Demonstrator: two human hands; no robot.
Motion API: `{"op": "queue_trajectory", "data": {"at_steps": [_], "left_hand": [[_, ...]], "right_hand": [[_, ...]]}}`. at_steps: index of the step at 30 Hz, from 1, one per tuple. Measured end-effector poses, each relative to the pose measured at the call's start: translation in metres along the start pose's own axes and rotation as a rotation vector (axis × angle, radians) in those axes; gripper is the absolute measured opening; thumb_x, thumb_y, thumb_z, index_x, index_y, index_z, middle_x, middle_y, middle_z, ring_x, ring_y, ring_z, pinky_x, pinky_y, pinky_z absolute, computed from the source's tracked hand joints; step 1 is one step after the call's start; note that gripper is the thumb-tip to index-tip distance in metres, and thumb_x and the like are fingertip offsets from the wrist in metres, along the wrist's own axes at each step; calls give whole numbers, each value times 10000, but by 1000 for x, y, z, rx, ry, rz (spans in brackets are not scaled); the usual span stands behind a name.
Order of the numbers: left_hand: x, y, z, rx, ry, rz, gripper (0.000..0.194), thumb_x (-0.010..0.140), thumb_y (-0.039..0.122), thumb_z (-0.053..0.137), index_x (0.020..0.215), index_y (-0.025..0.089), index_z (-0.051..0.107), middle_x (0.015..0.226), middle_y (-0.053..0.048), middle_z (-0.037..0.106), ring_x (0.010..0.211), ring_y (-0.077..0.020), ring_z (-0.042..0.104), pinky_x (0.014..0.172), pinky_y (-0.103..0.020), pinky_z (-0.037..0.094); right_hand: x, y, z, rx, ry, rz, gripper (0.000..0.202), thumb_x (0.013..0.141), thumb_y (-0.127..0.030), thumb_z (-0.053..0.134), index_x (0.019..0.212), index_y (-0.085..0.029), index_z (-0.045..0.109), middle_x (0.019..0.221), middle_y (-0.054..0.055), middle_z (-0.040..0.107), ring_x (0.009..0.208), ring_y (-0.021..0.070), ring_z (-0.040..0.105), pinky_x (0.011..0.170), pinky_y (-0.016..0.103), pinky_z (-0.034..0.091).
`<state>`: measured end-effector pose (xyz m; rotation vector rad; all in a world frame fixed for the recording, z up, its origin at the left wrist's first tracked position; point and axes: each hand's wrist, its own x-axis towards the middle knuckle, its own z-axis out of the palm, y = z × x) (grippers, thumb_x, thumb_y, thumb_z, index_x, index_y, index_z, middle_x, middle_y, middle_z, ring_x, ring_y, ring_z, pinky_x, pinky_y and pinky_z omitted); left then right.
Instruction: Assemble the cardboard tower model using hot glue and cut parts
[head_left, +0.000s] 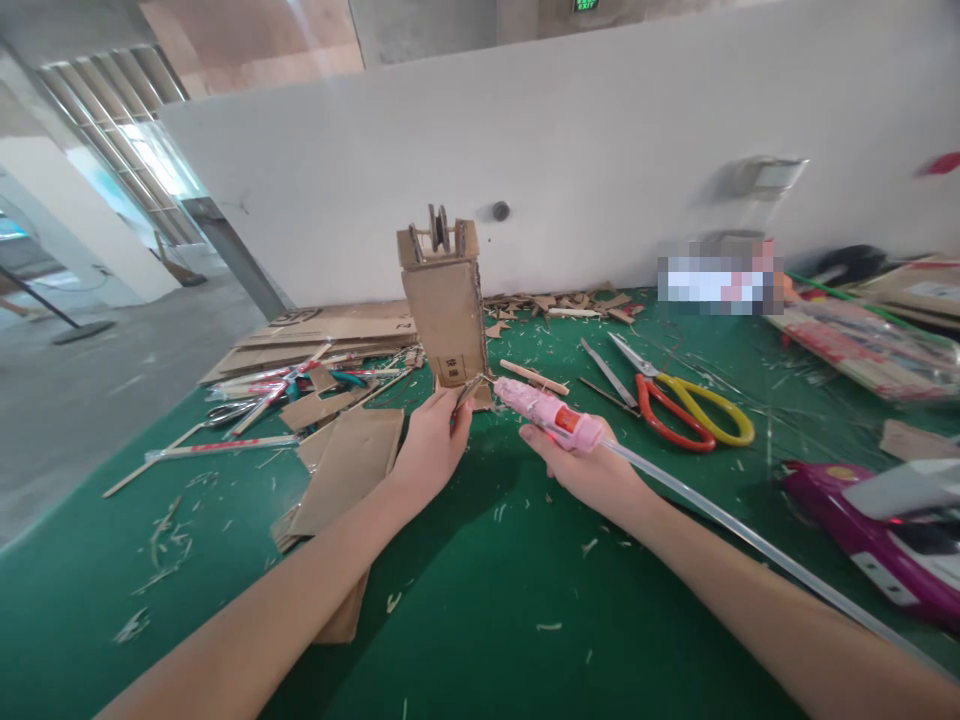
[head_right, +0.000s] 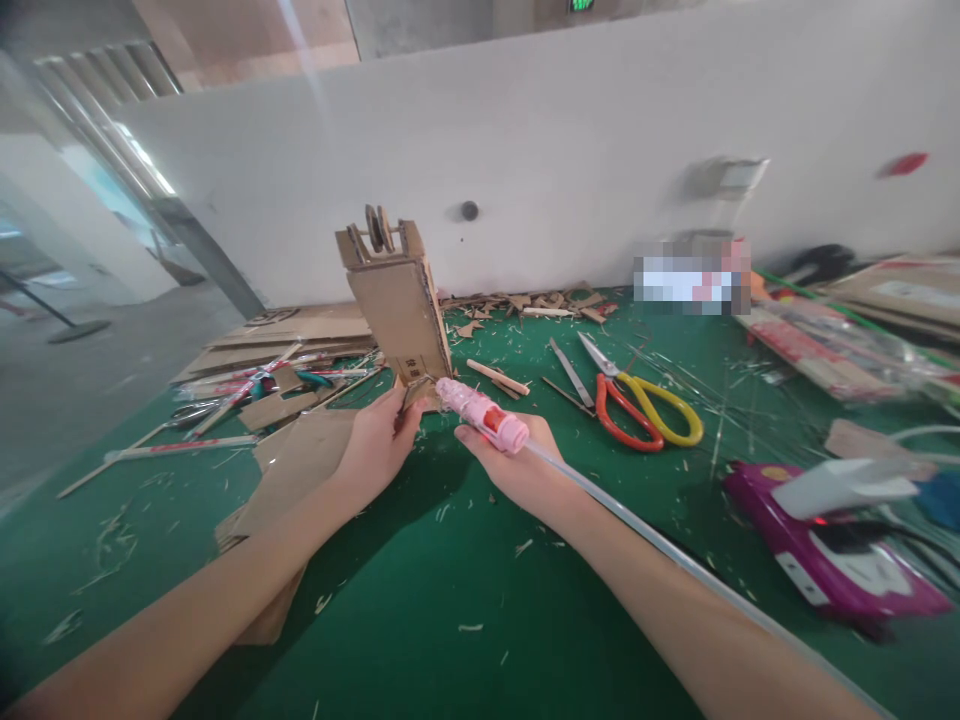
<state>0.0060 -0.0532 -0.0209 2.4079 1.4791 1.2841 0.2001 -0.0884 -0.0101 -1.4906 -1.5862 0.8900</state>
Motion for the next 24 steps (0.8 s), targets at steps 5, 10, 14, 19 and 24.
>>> {"op": "queue_trajectory", "data": {"at_steps": [5, 10, 14, 19, 24], "left_hand": [[1, 3, 0, -10, -12, 7, 141, 898, 108, 475, 901, 140, 612, 814, -61, 632, 761, -156, 609, 685, -238, 470], [2, 1, 2, 23, 0, 0, 151, 894, 128, 483, 801, 150, 601, 767, -48, 625, 728, -151, 602, 676, -242, 476], [2, -1, 4, 50, 4, 8, 216, 900, 142, 474, 703, 157, 561, 736, -45, 612, 718, -147, 600, 680, -244, 477], [2, -1, 4, 38, 4, 4, 180, 895, 127, 475, 761, 157, 592, 759, -49, 625, 730, -147, 603, 688, -245, 479], [1, 0, 2, -8, 4, -8, 154, 905, 134, 476, 923, 147, 628, 823, -61, 645, 747, -151, 609, 682, -241, 477]], "right_hand": [[-1, 3, 0, 50, -49, -10, 408, 763, -538, 592, 575, -213, 431, 464, -46, 451, 373, 103, 495, 345, 205, 383], [-1, 6, 2, 68, -61, -18, 388, 762, -522, 608, 596, -214, 439, 456, -53, 460, 360, 97, 486, 345, 201, 382], [-3, 6, 2, 88, -92, -44, 384, 770, -519, 608, 609, -218, 431, 458, -60, 456, 364, 97, 484, 354, 201, 387], [-3, 6, 2, 104, -98, -46, 384, 764, -524, 609, 612, -221, 431, 469, -62, 451, 372, 97, 481, 362, 205, 394], [-2, 0, 1, 49, -16, 16, 399, 756, -527, 601, 571, -216, 433, 451, -46, 463, 364, 96, 470, 352, 206, 378]]}}
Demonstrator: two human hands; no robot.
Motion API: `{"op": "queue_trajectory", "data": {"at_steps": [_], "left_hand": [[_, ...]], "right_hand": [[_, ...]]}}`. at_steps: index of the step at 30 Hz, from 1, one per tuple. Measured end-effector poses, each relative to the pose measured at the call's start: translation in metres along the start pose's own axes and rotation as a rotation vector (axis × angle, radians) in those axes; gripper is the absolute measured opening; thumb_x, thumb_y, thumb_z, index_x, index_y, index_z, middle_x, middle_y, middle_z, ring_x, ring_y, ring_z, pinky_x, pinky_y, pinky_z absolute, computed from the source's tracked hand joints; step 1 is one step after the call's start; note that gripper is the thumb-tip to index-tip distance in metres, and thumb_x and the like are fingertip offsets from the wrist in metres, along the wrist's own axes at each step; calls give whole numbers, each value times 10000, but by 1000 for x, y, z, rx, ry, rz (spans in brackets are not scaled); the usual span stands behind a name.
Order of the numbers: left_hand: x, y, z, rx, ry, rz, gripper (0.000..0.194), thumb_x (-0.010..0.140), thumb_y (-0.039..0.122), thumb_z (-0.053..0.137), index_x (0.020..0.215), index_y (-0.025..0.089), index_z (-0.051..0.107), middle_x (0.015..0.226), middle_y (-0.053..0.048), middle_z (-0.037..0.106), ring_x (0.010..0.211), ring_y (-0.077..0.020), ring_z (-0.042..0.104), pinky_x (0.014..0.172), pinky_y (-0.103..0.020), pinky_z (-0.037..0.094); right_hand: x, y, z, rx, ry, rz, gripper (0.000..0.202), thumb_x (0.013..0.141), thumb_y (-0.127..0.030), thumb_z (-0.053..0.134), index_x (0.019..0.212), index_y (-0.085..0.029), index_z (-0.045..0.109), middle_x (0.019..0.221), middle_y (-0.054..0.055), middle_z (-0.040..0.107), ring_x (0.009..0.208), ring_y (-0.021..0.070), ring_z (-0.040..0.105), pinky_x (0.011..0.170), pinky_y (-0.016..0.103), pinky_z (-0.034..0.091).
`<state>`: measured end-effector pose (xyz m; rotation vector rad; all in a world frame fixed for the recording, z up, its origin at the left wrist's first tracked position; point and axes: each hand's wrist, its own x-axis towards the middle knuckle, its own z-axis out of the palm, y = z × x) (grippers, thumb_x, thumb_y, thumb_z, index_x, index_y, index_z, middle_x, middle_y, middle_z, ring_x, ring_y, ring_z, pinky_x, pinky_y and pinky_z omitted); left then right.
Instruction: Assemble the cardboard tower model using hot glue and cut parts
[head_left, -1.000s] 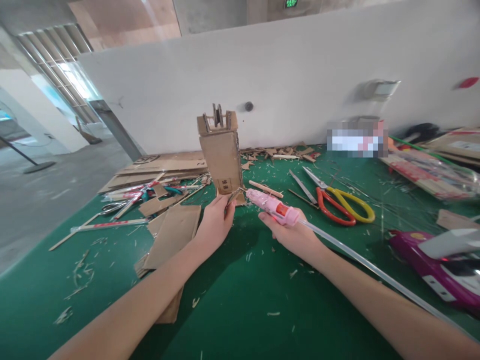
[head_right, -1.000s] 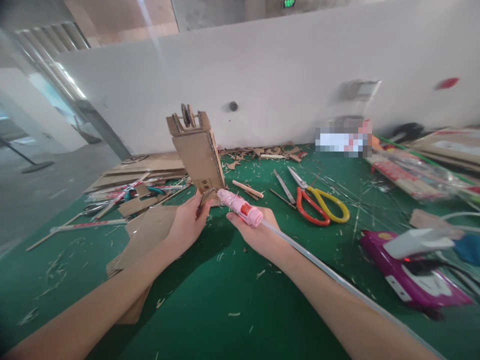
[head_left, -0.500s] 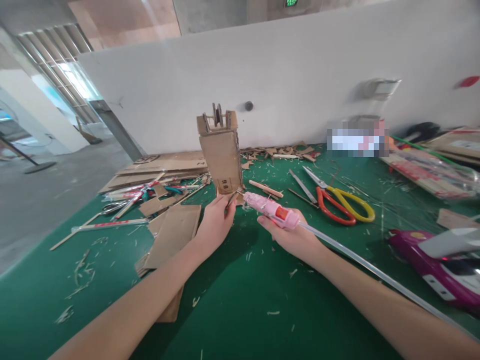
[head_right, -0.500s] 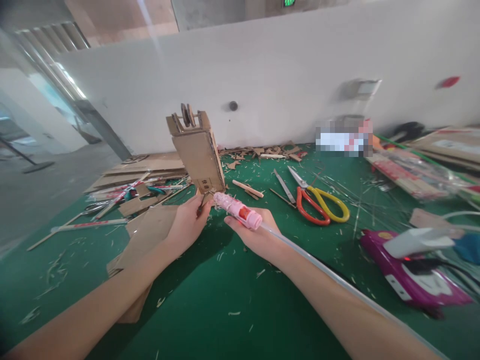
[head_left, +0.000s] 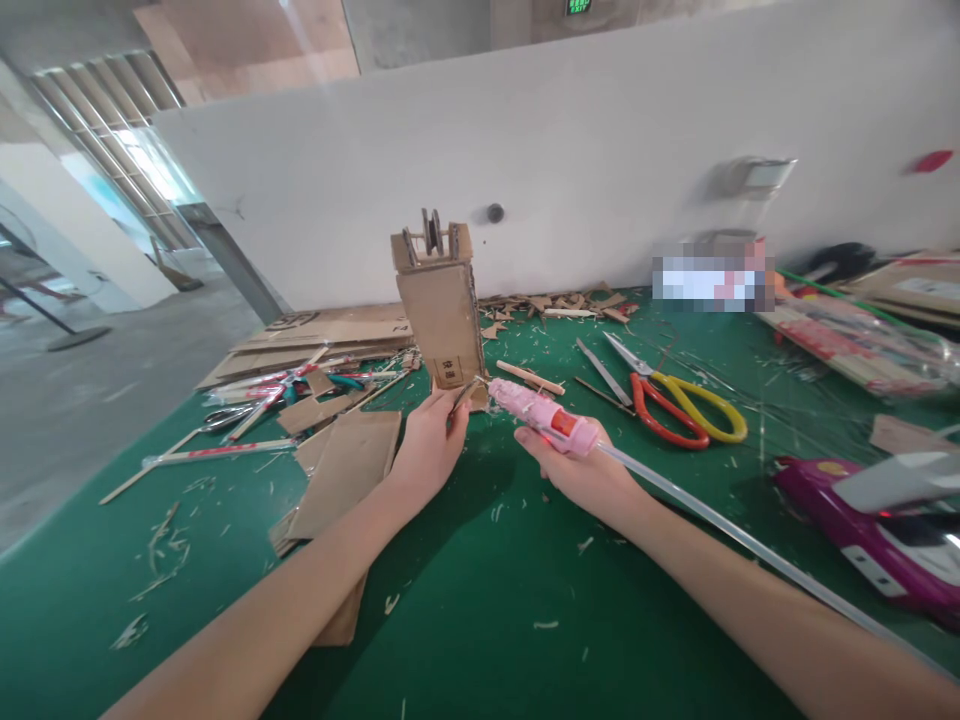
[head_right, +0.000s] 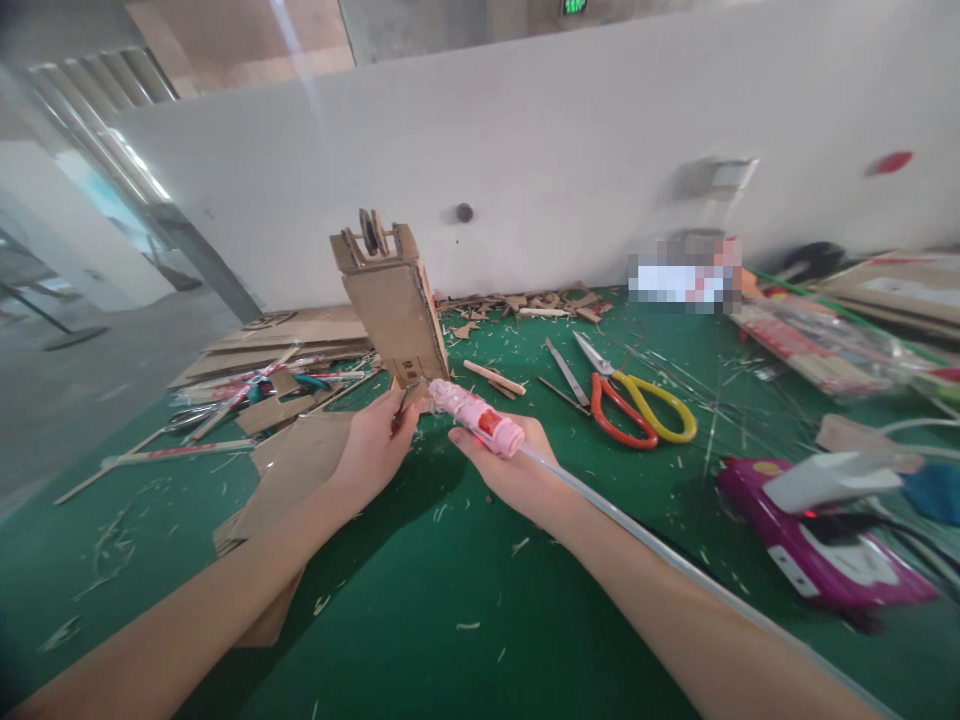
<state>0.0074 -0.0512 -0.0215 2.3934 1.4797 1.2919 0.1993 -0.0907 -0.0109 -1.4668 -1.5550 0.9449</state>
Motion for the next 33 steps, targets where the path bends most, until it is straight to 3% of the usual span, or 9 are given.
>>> {"op": "queue_trajectory", "data": {"at_steps": [5, 13, 19, 26, 33], "left_hand": [[-1, 1, -2, 3, -8, 7, 176, 917, 155, 469, 980, 141, 632, 834, -66, 650, 737, -153, 607, 666, -240, 474], [-1, 2, -1, -18, -8, -9, 144, 906, 147, 485, 946, 151, 624, 785, -51, 638, 683, -144, 597, 615, -230, 455], [0, 1, 1, 9, 5, -14, 119, 891, 141, 500, 812, 156, 588, 728, -33, 607, 646, -135, 576, 602, -230, 443], [0, 0, 2, 48, -6, -28, 241, 892, 154, 490, 653, 168, 515, 692, -31, 584, 662, -139, 575, 629, -237, 447], [0, 1, 2, 53, -26, -26, 247, 899, 152, 481, 657, 163, 525, 708, -37, 592, 693, -141, 582, 655, -236, 450]], "right_hand": [[1, 0, 0, -8, 43, -2, 419, 764, -542, 590, 558, -211, 437, 450, -32, 478, 376, 92, 471, 357, 203, 369], [2, -1, 1, -10, 11, 5, 374, 745, -510, 619, 580, -208, 474, 441, -39, 478, 366, 93, 472, 339, 195, 366], [0, -2, 2, 8, -19, 5, 376, 739, -493, 626, 565, -216, 441, 444, -43, 469, 348, 97, 476, 328, 201, 369], [-1, 7, 1, -8, -65, -64, 397, 765, -538, 608, 609, -218, 431, 457, -52, 468, 373, 104, 488, 355, 207, 366], [-1, 6, 1, -21, -61, -92, 397, 769, -526, 609, 607, -217, 419, 462, -54, 465, 389, 96, 484, 373, 203, 370]]}}
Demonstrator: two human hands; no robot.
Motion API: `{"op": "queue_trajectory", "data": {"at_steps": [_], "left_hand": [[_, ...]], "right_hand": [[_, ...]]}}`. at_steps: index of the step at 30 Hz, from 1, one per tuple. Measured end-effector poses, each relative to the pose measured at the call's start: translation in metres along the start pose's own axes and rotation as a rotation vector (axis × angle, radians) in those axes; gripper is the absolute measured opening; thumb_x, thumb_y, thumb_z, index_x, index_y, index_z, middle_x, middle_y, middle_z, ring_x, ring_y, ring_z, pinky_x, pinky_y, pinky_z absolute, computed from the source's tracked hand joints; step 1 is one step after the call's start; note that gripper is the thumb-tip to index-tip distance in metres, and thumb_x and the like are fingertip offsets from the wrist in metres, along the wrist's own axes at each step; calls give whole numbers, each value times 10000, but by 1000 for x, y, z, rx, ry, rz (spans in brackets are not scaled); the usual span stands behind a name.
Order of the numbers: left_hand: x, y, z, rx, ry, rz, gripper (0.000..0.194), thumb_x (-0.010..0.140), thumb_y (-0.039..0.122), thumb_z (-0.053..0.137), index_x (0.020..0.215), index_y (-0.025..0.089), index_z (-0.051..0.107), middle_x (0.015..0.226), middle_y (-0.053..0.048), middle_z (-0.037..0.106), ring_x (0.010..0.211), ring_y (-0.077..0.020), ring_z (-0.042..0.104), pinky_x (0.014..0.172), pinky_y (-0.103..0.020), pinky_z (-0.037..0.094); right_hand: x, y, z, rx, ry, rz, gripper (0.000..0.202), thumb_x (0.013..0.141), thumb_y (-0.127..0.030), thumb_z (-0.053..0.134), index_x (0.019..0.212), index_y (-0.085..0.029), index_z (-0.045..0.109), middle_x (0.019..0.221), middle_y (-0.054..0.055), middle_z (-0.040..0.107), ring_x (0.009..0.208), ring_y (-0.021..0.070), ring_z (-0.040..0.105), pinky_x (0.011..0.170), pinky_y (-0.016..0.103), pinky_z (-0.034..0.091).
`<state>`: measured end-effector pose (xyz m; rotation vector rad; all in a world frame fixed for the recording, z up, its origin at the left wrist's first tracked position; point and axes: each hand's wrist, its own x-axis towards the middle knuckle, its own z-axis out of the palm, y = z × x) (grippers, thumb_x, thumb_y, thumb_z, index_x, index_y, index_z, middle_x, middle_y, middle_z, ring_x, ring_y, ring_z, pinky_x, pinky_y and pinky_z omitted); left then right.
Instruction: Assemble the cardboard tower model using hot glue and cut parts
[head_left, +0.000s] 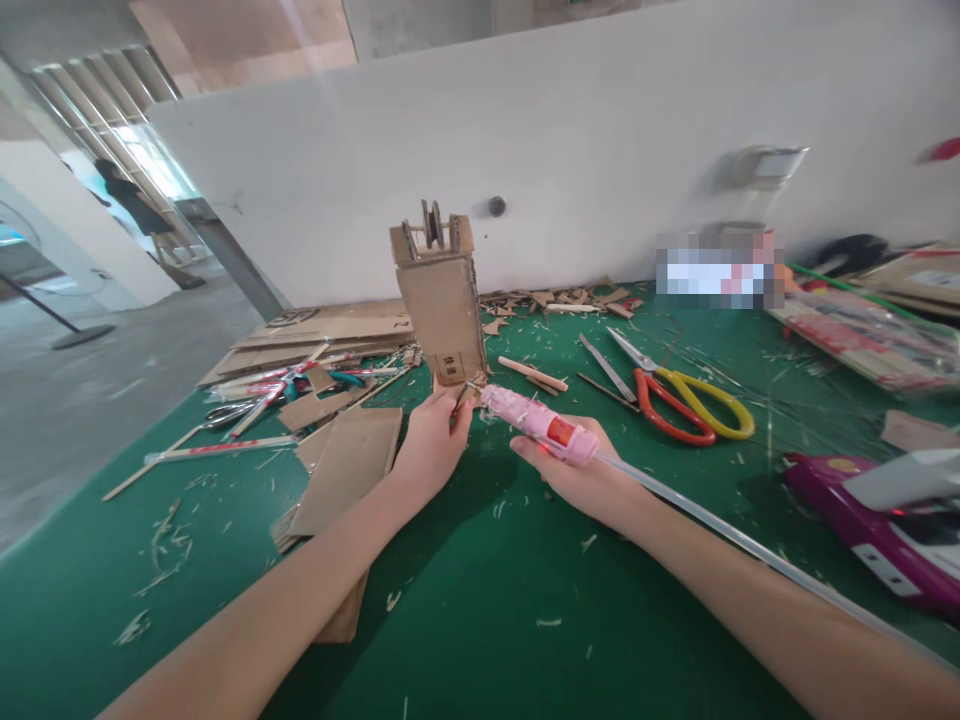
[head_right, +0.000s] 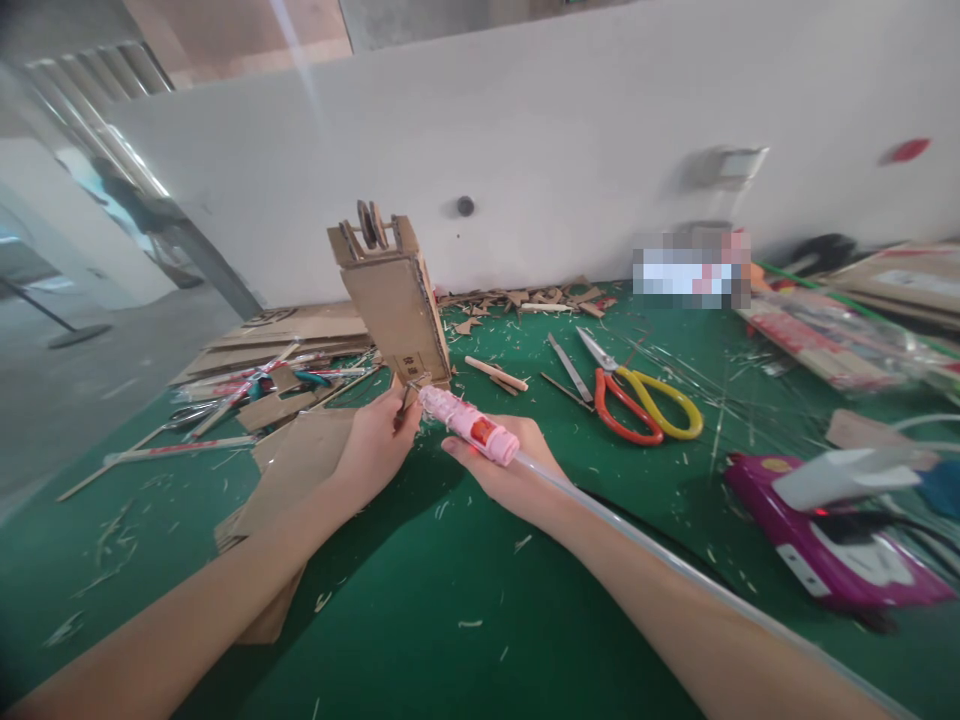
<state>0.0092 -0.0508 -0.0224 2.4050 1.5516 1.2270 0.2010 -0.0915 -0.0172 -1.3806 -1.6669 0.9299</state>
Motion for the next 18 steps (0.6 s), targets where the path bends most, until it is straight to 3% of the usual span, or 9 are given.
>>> {"op": "queue_trajectory", "data": {"at_steps": [6, 18], "left_hand": [[0, -2, 1, -44, 21, -14, 156, 897, 140, 487, 797, 145, 606, 760, -48, 622, 698, -138, 584, 662, -233, 457], [-2, -2, -2, -57, 4, -2, 159, 910, 154, 474, 961, 140, 624, 810, -56, 644, 695, -144, 592, 642, -232, 449]], "right_hand": [[-2, -13, 0, 26, -5, 124, 335, 756, -490, 605, 619, -215, 471, 443, -56, 461, 350, 97, 467, 338, 202, 370], [1, -13, -2, 4, 37, 146, 387, 761, -519, 599, 579, -202, 473, 449, -40, 485, 361, 92, 500, 342, 184, 366]]}}
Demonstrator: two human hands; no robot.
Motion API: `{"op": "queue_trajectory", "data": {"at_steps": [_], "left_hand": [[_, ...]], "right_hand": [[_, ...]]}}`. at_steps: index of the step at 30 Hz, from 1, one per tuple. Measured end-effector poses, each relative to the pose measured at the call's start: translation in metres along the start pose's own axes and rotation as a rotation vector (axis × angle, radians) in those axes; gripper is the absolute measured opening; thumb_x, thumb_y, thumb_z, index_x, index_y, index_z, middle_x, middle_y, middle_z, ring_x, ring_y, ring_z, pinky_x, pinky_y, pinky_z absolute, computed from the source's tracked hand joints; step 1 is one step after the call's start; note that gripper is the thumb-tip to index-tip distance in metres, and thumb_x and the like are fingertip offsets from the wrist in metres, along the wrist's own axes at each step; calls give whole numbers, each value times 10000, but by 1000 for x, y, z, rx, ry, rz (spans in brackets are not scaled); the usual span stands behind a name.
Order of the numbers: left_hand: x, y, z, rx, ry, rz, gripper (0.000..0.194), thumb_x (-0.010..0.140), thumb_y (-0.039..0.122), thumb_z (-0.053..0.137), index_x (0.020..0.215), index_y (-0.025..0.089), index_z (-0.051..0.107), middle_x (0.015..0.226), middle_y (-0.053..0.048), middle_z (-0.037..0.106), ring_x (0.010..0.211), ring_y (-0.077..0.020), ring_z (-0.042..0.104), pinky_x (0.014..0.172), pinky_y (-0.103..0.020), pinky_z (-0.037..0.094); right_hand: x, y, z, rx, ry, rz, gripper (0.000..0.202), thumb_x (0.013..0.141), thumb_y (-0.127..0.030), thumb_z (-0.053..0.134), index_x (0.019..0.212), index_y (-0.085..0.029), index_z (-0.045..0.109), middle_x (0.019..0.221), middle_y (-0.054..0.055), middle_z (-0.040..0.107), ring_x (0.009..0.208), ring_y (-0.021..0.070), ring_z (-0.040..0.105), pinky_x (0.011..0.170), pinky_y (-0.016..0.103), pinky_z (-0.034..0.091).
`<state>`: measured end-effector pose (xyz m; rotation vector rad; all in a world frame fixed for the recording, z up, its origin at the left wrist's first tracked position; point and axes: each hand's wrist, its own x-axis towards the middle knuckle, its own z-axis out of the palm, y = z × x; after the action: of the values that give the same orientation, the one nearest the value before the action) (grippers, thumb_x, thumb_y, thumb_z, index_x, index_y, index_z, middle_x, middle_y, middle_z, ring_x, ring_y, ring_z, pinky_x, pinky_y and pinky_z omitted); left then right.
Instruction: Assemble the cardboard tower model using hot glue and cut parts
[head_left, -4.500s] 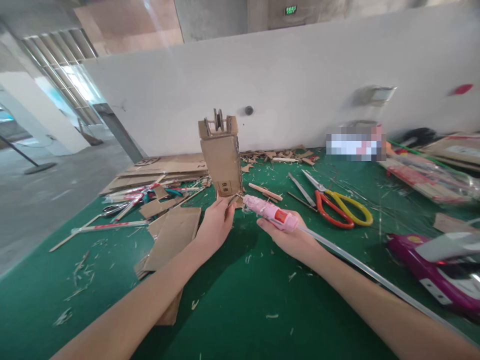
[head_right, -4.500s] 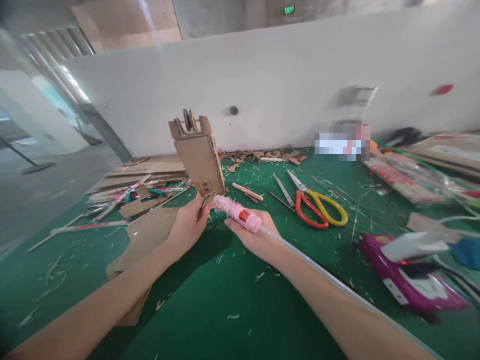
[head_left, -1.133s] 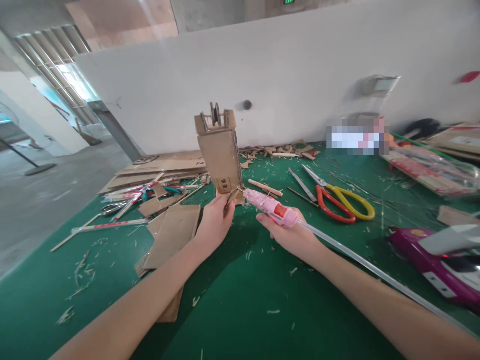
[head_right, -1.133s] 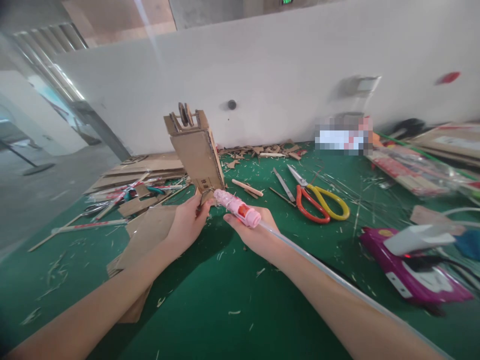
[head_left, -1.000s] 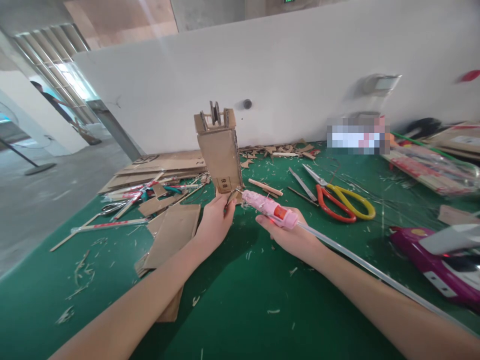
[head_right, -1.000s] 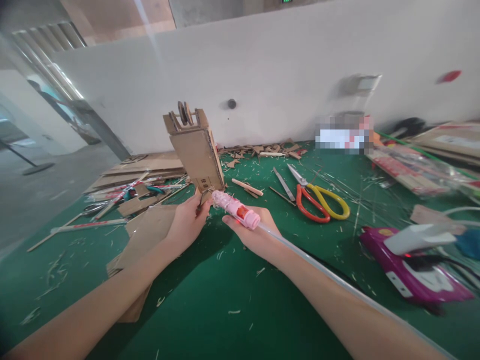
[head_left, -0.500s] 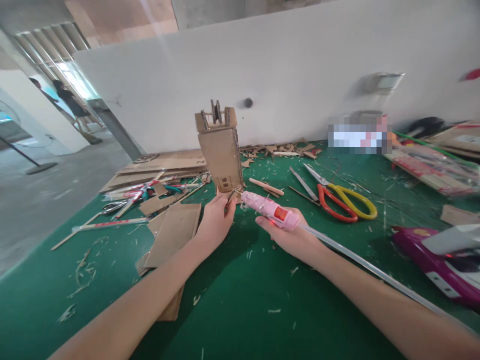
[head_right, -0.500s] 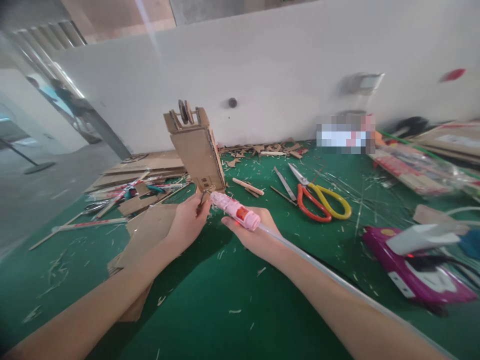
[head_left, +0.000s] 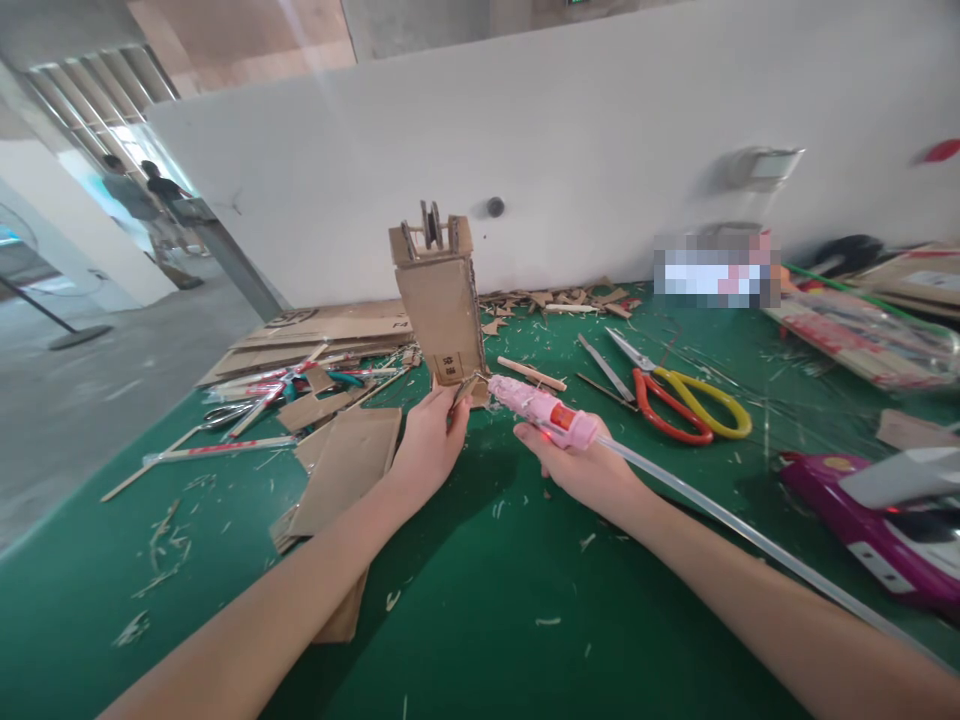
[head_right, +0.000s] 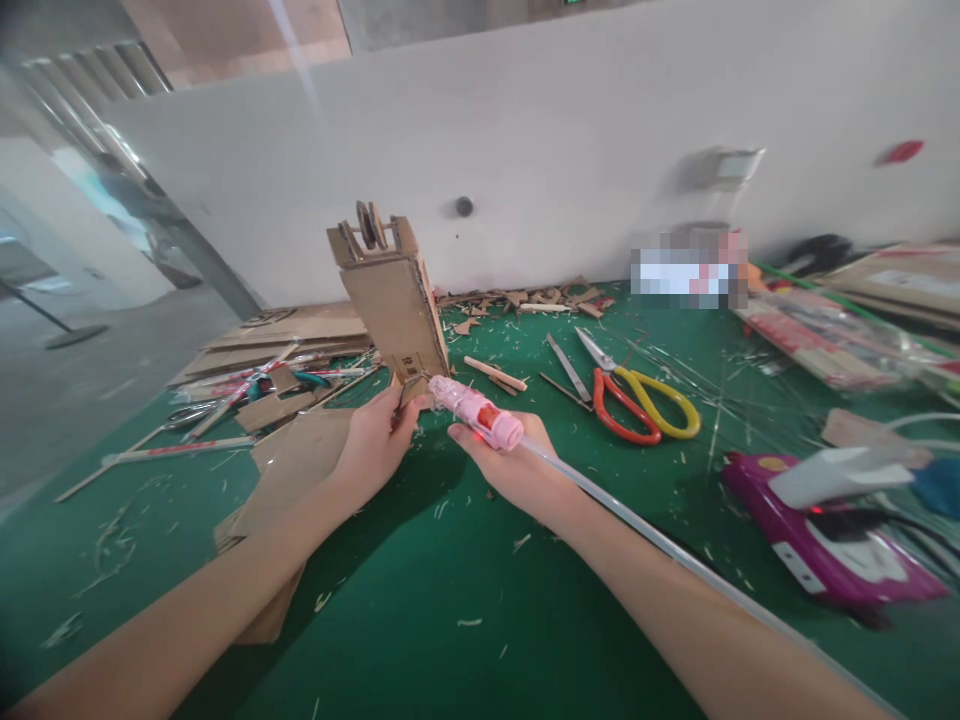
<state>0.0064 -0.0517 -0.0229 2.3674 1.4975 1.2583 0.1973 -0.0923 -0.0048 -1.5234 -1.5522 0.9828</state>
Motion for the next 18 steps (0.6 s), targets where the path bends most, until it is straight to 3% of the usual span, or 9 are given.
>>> {"op": "queue_trajectory", "data": {"at_steps": [18], "left_hand": [[-1, -3, 2, 27, 17, -23, 136, 913, 194, 483, 821, 153, 574, 748, -50, 612, 684, -157, 596, 628, -253, 455]], "right_hand": [[4, 7, 0, -25, 41, -6, 408, 769, -578, 570, 621, -201, 524, 476, -26, 517, 412, 110, 517, 387, 210, 399]]}}
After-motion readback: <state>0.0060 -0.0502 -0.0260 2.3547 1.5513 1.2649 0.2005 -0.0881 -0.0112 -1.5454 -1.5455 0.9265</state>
